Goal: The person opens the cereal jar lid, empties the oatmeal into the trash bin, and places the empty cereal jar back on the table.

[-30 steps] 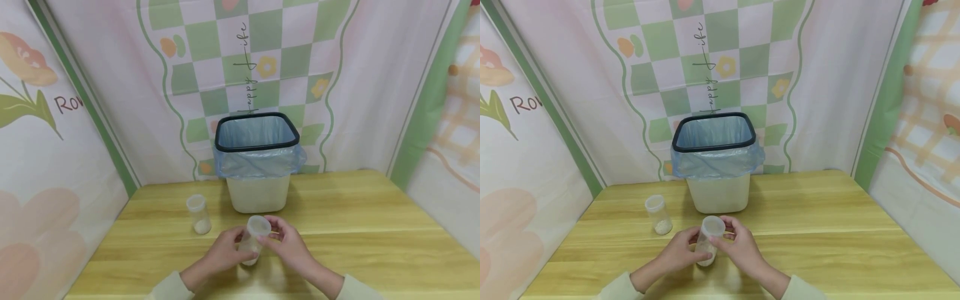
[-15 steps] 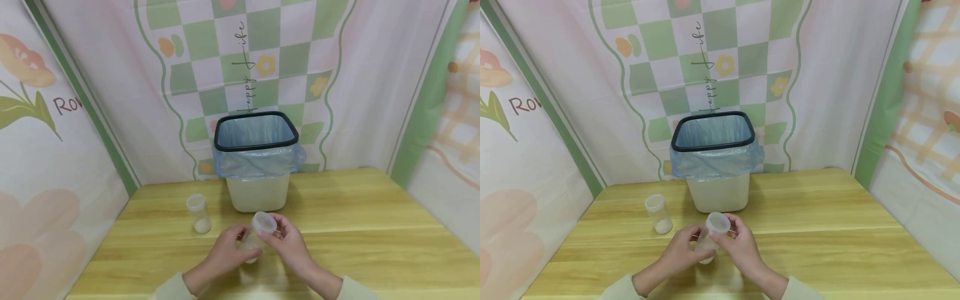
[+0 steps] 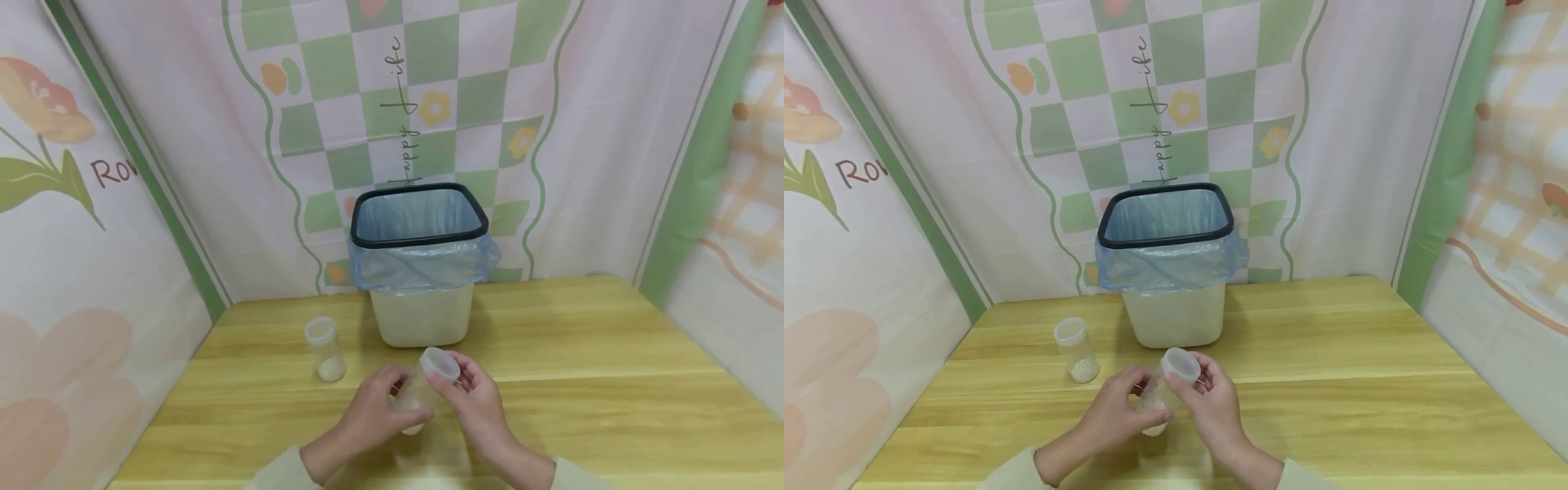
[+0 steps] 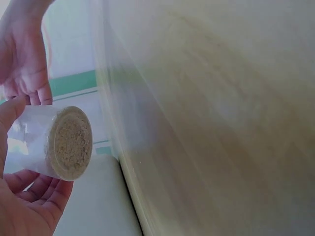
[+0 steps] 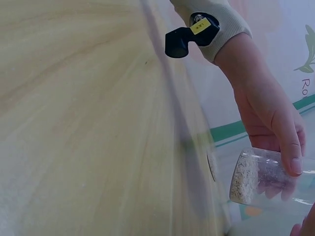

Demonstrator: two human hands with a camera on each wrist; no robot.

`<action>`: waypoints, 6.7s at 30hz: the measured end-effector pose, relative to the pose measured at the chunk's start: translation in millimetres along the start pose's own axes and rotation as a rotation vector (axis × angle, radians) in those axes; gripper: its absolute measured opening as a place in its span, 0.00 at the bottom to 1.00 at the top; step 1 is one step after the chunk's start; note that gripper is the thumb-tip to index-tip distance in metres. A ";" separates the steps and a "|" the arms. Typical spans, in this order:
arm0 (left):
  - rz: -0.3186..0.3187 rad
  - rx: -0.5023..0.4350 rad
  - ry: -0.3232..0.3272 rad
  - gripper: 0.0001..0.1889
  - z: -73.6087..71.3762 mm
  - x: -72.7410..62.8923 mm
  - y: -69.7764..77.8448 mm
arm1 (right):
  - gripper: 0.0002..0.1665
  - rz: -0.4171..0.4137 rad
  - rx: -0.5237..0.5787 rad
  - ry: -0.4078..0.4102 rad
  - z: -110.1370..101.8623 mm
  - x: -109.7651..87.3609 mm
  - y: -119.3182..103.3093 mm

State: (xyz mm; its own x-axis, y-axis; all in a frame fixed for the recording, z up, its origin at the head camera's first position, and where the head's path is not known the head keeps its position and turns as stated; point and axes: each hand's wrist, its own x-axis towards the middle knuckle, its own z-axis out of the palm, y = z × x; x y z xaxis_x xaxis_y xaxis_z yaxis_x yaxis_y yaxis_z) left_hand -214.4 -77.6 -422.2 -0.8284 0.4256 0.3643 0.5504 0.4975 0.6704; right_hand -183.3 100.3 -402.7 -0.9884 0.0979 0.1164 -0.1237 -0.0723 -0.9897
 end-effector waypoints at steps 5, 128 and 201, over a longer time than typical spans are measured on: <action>0.015 -0.029 -0.022 0.29 -1.5 0.2 -1.8 | 0.30 0.003 -0.001 0.001 -0.5 -1.8 1.6; 0.024 -0.226 0.007 0.22 -9.9 0.0 -8.0 | 0.31 -0.065 0.088 -0.177 -4.6 -1.8 -10.0; -0.026 -0.425 -0.408 0.21 -22.2 0.3 -24.7 | 0.39 -0.263 0.108 -0.737 -34.7 19.6 5.4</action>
State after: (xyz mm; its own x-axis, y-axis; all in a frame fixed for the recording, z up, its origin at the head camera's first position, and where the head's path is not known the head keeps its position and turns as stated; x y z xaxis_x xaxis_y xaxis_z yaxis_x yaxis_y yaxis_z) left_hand -230.5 -106.5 -424.4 -0.6876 0.7156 0.1229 0.3710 0.2008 0.9066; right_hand -200.3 136.3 -408.7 -0.7249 -0.5550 0.4081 -0.3317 -0.2381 -0.9128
